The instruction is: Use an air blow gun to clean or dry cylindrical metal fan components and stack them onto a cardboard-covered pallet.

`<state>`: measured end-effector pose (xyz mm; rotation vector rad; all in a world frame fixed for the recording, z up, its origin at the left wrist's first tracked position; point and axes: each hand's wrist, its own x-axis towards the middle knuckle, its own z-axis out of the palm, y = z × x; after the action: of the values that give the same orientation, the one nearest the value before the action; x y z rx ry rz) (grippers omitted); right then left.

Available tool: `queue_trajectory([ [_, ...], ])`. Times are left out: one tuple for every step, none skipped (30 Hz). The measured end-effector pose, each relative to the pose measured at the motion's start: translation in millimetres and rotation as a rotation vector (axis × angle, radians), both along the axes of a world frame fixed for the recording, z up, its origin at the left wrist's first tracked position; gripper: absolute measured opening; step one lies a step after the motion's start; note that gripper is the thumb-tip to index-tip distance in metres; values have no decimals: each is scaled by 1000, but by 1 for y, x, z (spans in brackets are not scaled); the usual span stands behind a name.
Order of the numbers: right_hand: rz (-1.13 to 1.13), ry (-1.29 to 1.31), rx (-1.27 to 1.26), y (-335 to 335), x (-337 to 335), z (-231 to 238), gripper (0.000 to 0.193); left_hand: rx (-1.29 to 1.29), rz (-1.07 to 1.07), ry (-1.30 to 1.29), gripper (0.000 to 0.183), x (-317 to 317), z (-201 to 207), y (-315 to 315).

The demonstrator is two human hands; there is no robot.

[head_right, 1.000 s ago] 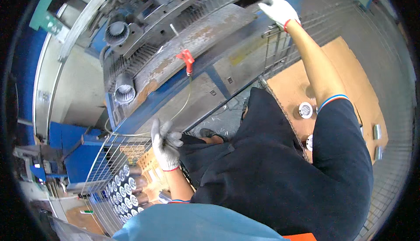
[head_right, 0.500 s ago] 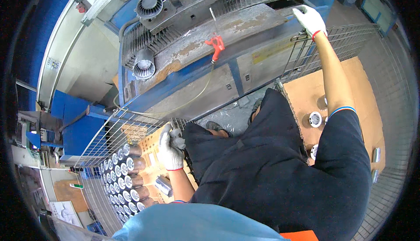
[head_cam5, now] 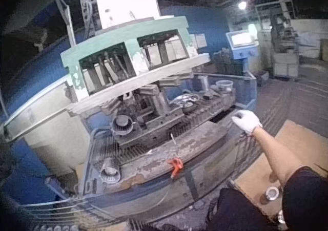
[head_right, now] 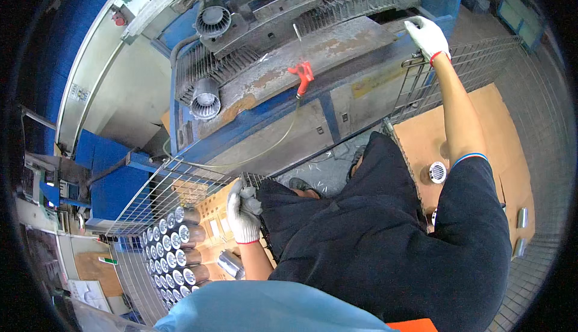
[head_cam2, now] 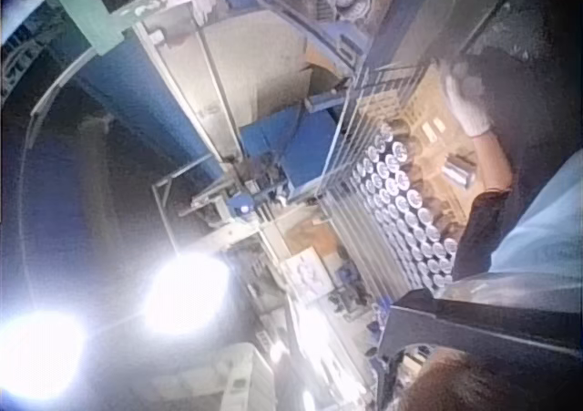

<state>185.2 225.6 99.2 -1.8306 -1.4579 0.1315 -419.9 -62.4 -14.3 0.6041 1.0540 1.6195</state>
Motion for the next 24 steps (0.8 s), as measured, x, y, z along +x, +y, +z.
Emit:
queue_trajectory([
  [-3, 11, -39, -2, -2, 6, 48, -9, 8, -7, 50, 0, 1, 0],
  [-8, 12, -43, -3, -1, 4, 48, -18, 17, -14, 49, 1, 1, 0],
  [-9, -13, -19, -2, 0, 3, 48, -23, 13, -13, 49, 1, 1, 0],
  [-9, -38, 7, -1, 1, 2, 49, -13, 18, 1, 48, 1, 0, 0],
  [2, -19, -6, 0, 3, 2, 50, -4, 22, 15, 47, 1, 0, 1],
  [0, -19, -8, 1, 4, 1, 50, -6, 20, 16, 47, 1, 0, 1],
  [2, -20, -7, 1, 4, 0, 50, -15, 19, 27, 47, 1, 1, 3],
  [4, -21, -6, 1, 4, 0, 50, -24, 19, 39, 46, 2, 1, 3],
  [1, -21, -8, 2, 4, 0, 50, -26, 16, 40, 46, 2, 2, 4],
  [7, -38, -3, 3, 4, 0, 50, -23, 11, 38, 46, 3, 2, 4],
  [12, -56, 1, 3, 4, -1, 51, -21, 6, 36, 46, 3, 1, 4],
  [11, -56, 0, 3, 5, -2, 51, -22, 4, 35, 46, 4, 1, 3],
  [14, -55, 2, 4, 6, -2, 51, -17, 4, 38, 47, 4, 1, 3],
  [19, -54, 3, 4, 6, -3, 51, -13, 4, 41, 48, 4, 0, 3],
  [19, -55, 3, 5, 8, -4, 51, -13, 4, 40, 48, 4, 0, 4],
  [16, -46, 9, 5, 8, -5, 51, -12, -1, 28, 50, 4, -1, 3],
  [13, -38, 15, 6, 9, -7, 51, -10, -5, 16, 52, 4, -2, 3],
  [15, -39, 14, 6, 10, -8, 51, -11, -2, 16, 52, 3, -4, 3],
  [17, -27, 11, 6, 10, -7, 50, 2, 5, 6, 52, 3, -5, 4],
  [18, -15, 8, 6, 10, -6, 49, 15, 13, -5, 53, 3, -6, 4],
  [20, -15, 7, 6, 10, -7, 49, 14, 15, -5, 53, 2, -6, 2],
  [20, -2, 4, 7, 11, -8, 48, 1, -1, 2, 55, 3, -4, 1],
  [19, 10, 2, 7, 11, -8, 47, -12, -16, 9, 57, 4, -3, 0],
  [18, 9, 2, 7, 13, -9, 47, -12, -17, 8, 57, 4, -4, 1],
])
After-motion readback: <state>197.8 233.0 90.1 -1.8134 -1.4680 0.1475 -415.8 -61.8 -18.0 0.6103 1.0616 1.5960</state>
